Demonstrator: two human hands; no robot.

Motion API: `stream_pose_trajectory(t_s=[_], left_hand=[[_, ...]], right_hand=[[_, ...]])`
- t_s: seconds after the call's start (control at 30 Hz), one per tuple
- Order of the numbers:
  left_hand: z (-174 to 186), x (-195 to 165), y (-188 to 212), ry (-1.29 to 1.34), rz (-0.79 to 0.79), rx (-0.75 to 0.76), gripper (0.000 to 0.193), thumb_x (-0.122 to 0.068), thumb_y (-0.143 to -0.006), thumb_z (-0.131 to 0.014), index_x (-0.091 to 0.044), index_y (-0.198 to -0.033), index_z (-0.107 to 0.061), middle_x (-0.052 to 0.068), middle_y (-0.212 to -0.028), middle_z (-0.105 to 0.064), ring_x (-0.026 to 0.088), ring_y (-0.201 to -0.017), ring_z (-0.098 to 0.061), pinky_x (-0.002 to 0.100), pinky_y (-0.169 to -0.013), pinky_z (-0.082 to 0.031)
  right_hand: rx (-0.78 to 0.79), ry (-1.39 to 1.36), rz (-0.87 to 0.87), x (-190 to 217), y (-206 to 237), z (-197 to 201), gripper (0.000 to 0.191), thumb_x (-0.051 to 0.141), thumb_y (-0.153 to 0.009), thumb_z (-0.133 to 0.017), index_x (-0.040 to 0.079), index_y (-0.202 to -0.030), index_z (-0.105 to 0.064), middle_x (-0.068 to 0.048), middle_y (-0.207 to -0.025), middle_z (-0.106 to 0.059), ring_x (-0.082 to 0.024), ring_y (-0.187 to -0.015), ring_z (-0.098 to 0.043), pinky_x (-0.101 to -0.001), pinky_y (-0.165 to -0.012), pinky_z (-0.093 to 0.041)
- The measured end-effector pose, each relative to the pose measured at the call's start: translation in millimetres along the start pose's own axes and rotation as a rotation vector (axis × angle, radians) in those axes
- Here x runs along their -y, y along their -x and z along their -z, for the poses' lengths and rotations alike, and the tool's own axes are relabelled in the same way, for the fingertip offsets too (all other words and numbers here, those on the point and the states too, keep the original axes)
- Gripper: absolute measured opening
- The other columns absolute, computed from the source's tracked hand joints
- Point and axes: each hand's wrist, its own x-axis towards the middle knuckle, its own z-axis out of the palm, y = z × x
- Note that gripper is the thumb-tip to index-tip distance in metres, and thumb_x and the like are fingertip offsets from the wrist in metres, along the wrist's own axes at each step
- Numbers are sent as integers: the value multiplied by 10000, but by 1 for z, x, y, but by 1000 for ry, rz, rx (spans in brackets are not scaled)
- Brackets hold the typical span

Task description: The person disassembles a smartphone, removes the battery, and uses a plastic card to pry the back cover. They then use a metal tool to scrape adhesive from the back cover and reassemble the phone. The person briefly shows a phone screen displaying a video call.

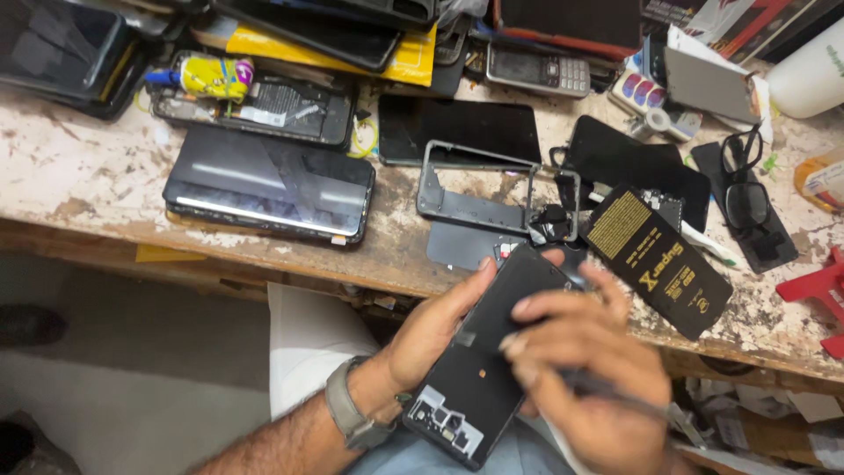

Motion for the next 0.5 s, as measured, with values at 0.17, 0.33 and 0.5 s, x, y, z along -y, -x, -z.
stream_pose_trajectory(t_s=[0.17,0.33,0.5], left_hand=[[3,4,-2,-157,111,84,678,-566,-1182,-247,-186,-1743,-216,290,-1403,-558,478,-1072,-698,599,-878,-602],[12,3,-1,-206,172,105,735,-619,-1173,-208,-206,-1781,-194,369,-1411,-534,538,-1020,-682,566,-901,-615],[27,0,14,-177,200,-24,780,-594,-1145,-195,-10,-1650,-311,383,-1392,-539,487,-967,-701,520,-842,-631]], right_hand=[[-190,-133,29,-10,13,11,133,75,-874,-738,73,-1001,-698,-52,-965,-742,-224,-1023,-737,-482,-1160,-422],[-281,-340,-283,-33,22,27,221,-93,-872,-703,-30,-1082,-675,-188,-1052,-714,-245,-848,-715,-359,-719,-613],[-204,-348,-266,-50,30,20,247,-98,-875,-687,-28,-1108,-643,-167,-1065,-696,-237,-970,-715,-343,-898,-594]])
